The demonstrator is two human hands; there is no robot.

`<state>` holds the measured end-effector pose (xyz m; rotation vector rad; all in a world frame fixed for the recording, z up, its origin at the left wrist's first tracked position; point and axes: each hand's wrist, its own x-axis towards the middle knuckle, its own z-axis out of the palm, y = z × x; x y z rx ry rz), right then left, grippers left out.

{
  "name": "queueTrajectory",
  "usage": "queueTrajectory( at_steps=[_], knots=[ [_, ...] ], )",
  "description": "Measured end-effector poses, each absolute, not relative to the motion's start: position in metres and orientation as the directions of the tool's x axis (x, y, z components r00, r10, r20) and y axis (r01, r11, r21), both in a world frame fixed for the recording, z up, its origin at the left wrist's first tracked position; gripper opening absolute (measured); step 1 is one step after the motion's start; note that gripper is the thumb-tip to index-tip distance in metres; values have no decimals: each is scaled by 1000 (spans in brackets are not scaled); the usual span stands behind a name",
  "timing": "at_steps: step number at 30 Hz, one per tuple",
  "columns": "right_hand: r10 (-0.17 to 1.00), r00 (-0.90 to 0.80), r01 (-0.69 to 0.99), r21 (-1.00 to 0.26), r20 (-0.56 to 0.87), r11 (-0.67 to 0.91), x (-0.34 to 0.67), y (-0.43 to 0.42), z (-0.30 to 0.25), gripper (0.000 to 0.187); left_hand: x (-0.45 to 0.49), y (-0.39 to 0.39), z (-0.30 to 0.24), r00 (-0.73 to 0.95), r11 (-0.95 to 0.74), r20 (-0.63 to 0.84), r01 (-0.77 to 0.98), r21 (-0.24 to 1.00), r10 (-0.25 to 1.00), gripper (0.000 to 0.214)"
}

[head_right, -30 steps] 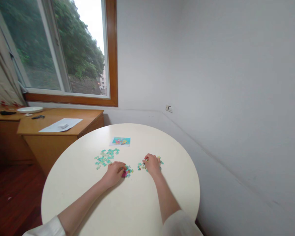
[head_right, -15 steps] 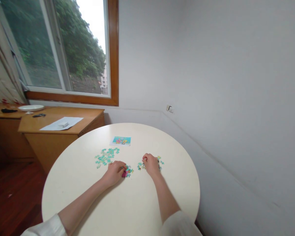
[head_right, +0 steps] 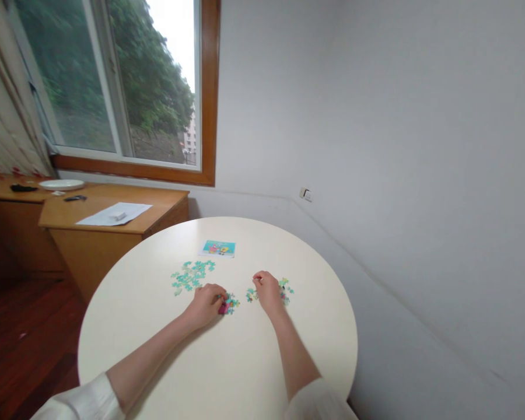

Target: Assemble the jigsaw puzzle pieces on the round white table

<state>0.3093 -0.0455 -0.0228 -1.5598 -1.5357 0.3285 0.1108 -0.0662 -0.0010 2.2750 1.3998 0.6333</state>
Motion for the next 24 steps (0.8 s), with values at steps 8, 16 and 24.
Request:
queueTrajectory(
  at_steps=[8, 16, 24],
  knots=[
    [898, 152, 622, -746, 414, 238, 303, -48, -22, 19, 110, -65, -3, 407, -425, 161, 723, 544, 899, 29],
    [924, 185, 464, -859, 335, 219, 294, -45, -23, 21, 110, -65, -4, 411, -435, 171, 726, 533, 896, 28],
    [943, 132, 385, -893, 304, 234, 284, -48, -24, 16, 110, -66, -1, 417, -438, 168, 726, 531, 894, 29]
  ],
)
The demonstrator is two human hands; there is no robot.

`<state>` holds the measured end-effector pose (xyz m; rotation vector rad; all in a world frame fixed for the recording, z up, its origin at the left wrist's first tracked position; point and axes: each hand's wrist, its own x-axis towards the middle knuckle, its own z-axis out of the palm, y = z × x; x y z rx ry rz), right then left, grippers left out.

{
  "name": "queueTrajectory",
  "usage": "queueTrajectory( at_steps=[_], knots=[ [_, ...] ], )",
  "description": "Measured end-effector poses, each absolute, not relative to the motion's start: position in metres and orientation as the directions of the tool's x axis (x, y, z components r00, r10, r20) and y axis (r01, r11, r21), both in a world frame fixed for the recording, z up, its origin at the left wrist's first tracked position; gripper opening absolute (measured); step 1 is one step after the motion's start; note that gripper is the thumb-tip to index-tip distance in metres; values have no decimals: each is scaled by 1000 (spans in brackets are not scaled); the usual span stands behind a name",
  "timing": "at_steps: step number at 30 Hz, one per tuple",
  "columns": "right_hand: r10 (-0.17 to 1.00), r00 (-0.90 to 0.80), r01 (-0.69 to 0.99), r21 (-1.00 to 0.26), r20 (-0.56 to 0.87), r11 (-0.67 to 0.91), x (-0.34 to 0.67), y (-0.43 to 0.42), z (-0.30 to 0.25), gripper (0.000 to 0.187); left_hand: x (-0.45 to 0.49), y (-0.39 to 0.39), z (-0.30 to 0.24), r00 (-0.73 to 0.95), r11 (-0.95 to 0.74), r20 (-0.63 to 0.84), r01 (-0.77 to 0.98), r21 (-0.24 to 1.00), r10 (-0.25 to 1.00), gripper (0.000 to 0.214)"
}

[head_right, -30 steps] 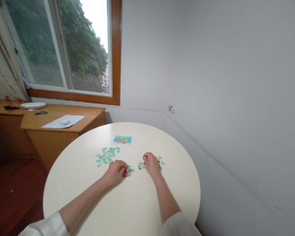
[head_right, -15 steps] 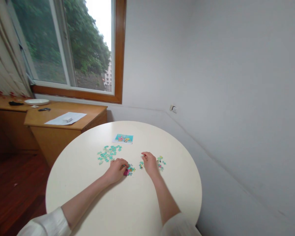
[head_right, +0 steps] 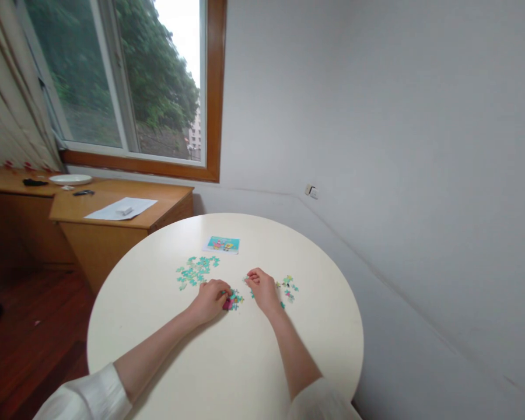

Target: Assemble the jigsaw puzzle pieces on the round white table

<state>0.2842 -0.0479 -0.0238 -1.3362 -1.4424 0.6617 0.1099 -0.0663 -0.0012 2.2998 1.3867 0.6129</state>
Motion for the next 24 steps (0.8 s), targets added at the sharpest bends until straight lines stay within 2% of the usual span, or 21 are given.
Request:
queueTrajectory(
  at_steps=[4, 11, 24],
  knots=[
    [949, 50, 374, -887, 311, 271, 279, -51, -22, 15, 110, -66, -1, 420, -436, 156, 735, 519, 894, 28],
    [939, -67, 459, -826, 336, 328, 271, -56, -17, 12, 110, -67, 1, 420, -431, 147, 735, 523, 896, 29],
    [929, -100, 492, -794, 355, 357, 269, -53, -22, 14, 108, -68, -2, 422, -461, 202, 712, 529, 884, 29]
  ],
)
